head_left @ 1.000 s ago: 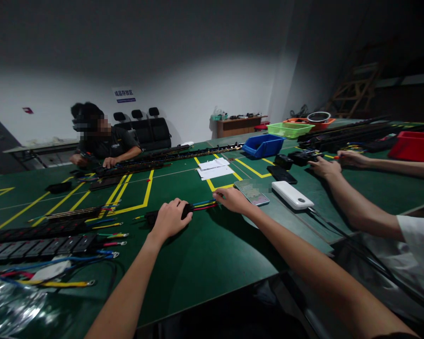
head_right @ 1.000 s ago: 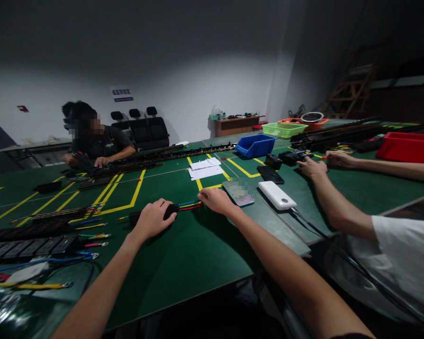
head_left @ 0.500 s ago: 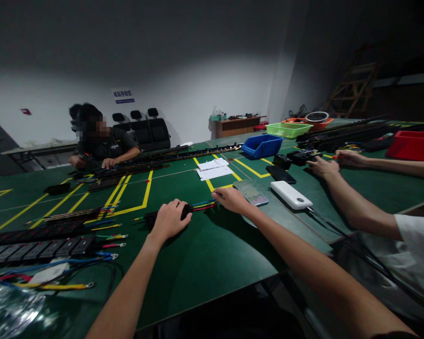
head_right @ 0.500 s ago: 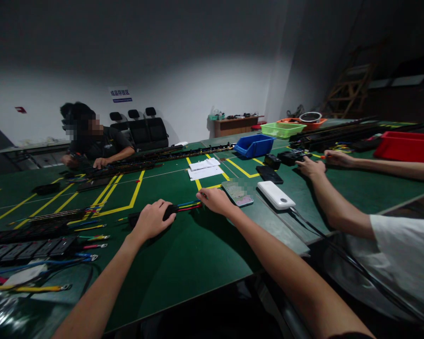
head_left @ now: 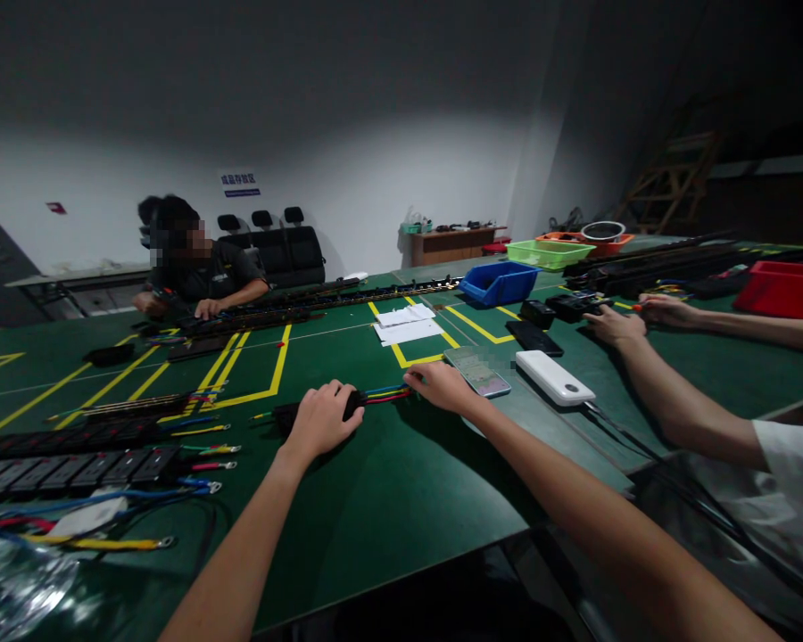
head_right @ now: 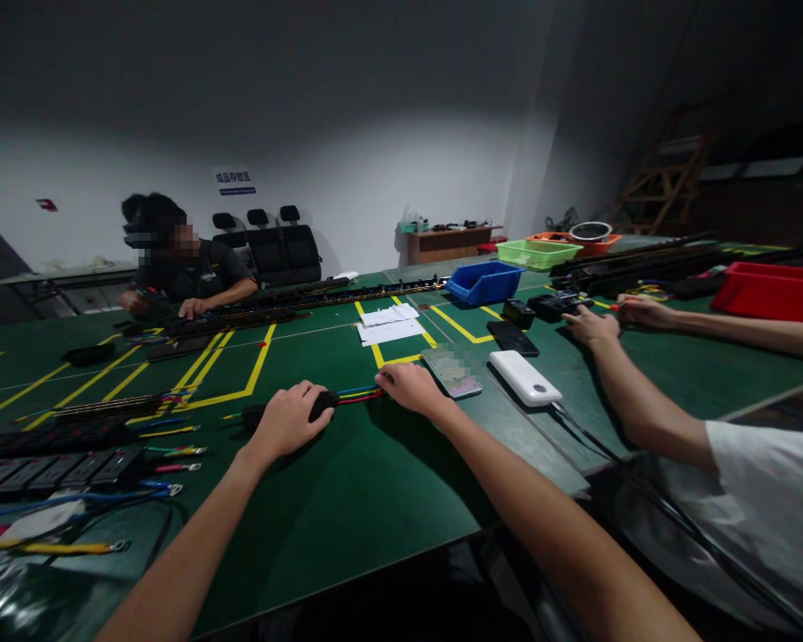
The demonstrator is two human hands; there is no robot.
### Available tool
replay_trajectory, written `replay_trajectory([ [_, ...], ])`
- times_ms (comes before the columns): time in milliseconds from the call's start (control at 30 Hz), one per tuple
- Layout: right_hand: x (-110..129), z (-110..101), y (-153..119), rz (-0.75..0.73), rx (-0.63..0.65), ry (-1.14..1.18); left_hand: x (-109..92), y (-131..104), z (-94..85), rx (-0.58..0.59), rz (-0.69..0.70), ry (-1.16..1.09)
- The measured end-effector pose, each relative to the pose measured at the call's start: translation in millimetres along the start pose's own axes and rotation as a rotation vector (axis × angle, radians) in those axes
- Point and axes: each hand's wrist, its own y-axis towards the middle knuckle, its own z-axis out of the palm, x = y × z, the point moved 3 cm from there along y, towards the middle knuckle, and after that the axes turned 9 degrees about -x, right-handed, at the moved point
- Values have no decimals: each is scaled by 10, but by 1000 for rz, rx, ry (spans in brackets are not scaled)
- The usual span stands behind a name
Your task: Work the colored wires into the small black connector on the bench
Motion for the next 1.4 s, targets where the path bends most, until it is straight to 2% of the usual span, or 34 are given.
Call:
replay_trajectory([
  [300,75,-73,-29,-19,-47,54,-9,1,-6,8,2,4],
  [433,73,-38,-34,-2,5,7,8,-9,23,-15,16,10],
  [667,54,22,-39,-66,83,2,25,-24,46,-13,9,3],
  [900,58,6,-35,-57,18,25,23,-15,22,-15,7,-26],
  [1100,64,-49,-44,-61,-60,11,37,-15,5,-78,2,-40],
  [1233,70,-29,-42,-63,-59,35,58,-16,8,-80,-15,-57],
  [1400,74,38,-35,-56,4,68,84,-5,52,-49,-35,-29],
])
